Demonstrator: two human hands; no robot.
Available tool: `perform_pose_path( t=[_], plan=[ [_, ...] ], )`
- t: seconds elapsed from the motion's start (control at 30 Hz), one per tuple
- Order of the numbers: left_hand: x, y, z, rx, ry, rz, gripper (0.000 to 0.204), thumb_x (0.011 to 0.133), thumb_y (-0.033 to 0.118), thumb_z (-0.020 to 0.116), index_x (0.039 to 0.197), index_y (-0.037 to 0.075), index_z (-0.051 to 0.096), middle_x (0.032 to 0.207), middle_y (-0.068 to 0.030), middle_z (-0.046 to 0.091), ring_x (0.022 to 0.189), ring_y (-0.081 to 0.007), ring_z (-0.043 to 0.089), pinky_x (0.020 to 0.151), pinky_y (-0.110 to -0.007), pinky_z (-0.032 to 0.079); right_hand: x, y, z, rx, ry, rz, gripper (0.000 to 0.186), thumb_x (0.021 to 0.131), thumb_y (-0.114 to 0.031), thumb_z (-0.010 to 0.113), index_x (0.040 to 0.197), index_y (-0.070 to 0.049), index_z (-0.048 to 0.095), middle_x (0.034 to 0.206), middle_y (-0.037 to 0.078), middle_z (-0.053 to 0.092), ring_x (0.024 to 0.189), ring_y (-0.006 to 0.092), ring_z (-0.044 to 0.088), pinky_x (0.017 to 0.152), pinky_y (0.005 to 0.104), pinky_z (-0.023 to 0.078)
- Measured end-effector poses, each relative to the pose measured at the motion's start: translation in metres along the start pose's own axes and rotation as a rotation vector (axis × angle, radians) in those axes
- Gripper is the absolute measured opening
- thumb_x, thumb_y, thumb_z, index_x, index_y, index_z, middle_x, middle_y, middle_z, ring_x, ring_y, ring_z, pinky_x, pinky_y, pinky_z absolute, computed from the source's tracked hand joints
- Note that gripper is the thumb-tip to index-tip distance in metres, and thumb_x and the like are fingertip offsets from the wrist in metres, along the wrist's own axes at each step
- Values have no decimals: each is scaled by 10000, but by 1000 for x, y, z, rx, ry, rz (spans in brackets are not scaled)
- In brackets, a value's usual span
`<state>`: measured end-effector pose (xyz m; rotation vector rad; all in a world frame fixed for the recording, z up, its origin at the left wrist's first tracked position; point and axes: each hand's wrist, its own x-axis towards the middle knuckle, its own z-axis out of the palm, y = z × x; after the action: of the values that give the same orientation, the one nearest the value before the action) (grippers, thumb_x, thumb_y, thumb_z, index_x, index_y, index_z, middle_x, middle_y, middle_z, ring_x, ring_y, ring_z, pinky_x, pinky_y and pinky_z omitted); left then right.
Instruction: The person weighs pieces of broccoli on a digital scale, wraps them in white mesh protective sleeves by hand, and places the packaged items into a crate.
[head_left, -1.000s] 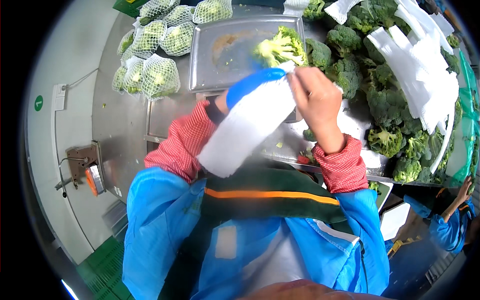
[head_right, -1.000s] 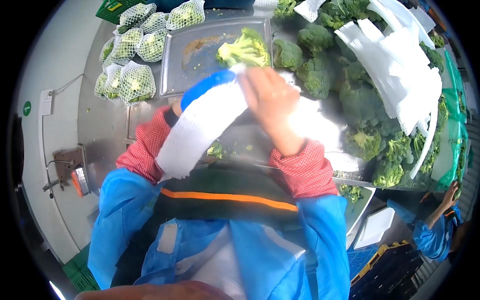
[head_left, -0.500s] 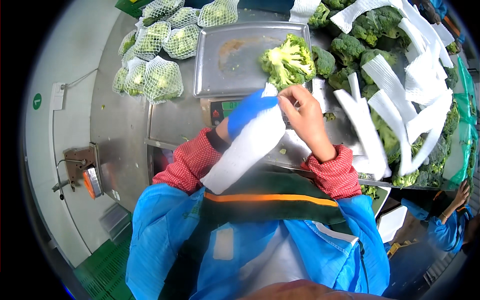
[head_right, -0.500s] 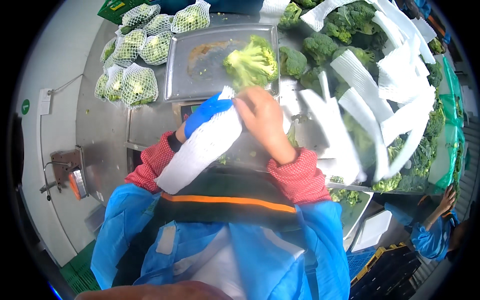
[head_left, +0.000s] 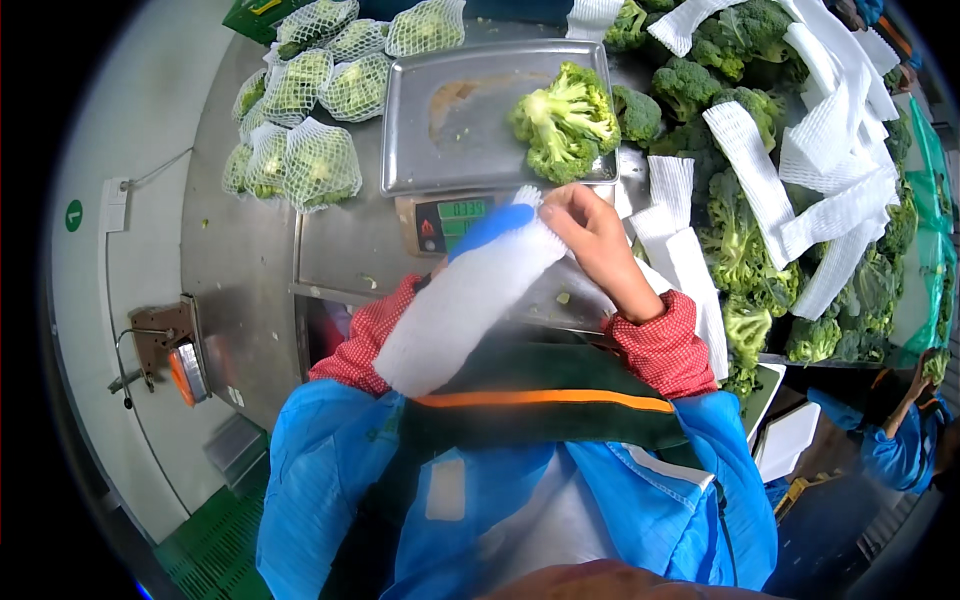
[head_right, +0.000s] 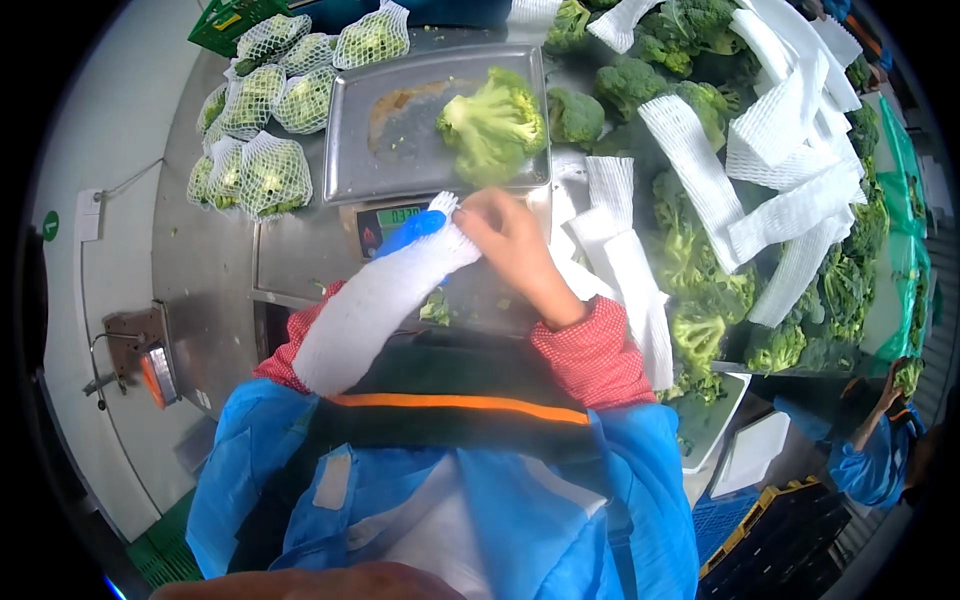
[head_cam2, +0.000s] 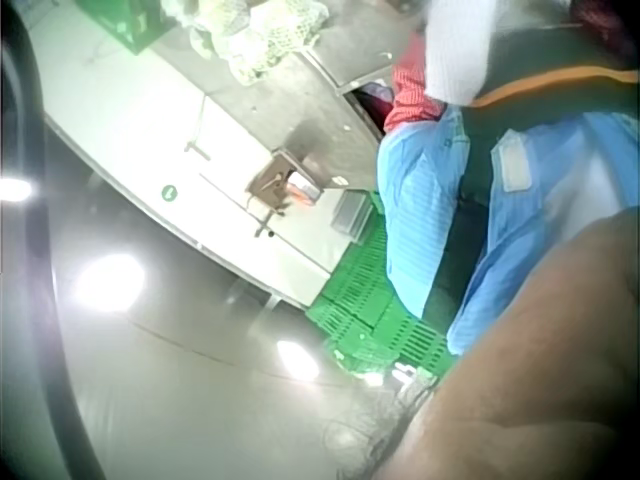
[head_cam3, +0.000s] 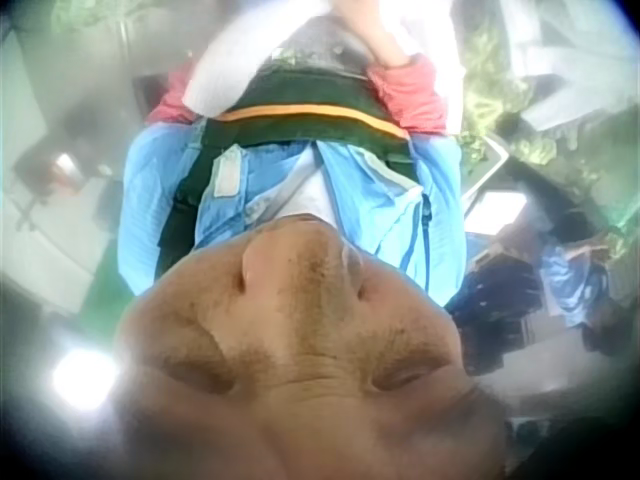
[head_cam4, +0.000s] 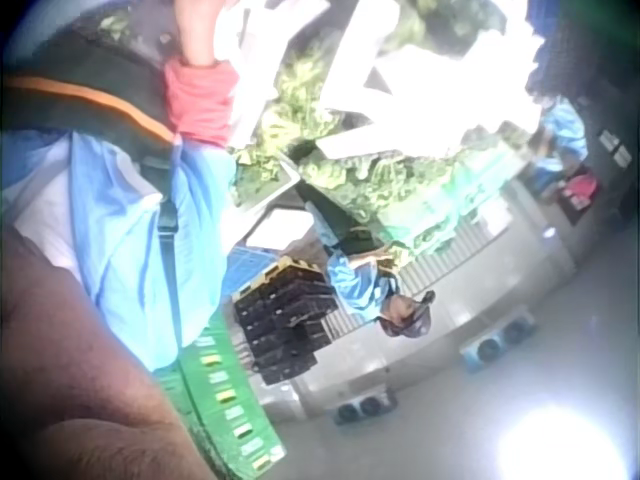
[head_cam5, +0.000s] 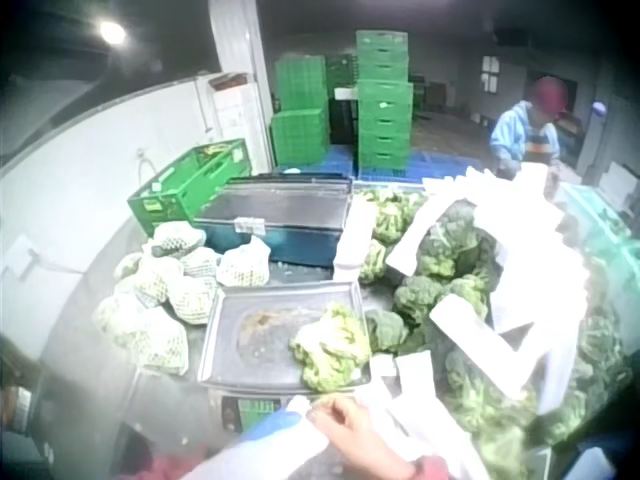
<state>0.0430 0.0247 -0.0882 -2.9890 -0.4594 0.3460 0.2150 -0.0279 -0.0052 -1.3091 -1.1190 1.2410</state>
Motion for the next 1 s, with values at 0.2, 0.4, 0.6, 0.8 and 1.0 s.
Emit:
perform_pose_path(
  t=[0.2,0.4,0.6,0.8,1.0],
  plan=[
    [-2,12,-45,-657,356,-192,167,838,86,473,971,49,567,907,-159,563,869,-286,559,742,-358,454,-1,-12,-3,-700,279,-511,109,827,-90,566,871,-1,520,793,176,553,748,341,553,663,345,436],
    [-14,17,-96,-3168,342,-423,274,939,218,443,1152,54,499,1057,-82,575,1000,-197,571,879,-317,468,-18,-46,3,45,-25,29,181,884,-185,530,929,-17,480,794,90,542,701,226,542,640,325,438],
    [-31,-1,-36,-3044,443,-106,295,902,205,516,1164,69,515,1084,-86,565,983,-185,567,866,-341,462,-30,-39,-2,221,-728,281,389,799,-123,638,1148,12,529,1017,61,606,932,116,540,852,272,424],
    [-44,-20,-105,-2345,-208,-225,495,899,167,531,1350,38,374,1318,-94,453,1152,-144,454,964,-306,368,-16,-27,-48,932,-217,268,271,735,-5,531,1001,31,564,762,44,608,615,113,571,566,228,464],
    [-8,-118,-87,-1346,198,-719,444,799,154,627,1196,-3,501,1110,-110,580,993,-167,550,838,-295,448,10,-27,-52,110,346,65,116,807,-110,535,844,-2,558,695,5,545,599,58,487,530,214,370]
  ],
)
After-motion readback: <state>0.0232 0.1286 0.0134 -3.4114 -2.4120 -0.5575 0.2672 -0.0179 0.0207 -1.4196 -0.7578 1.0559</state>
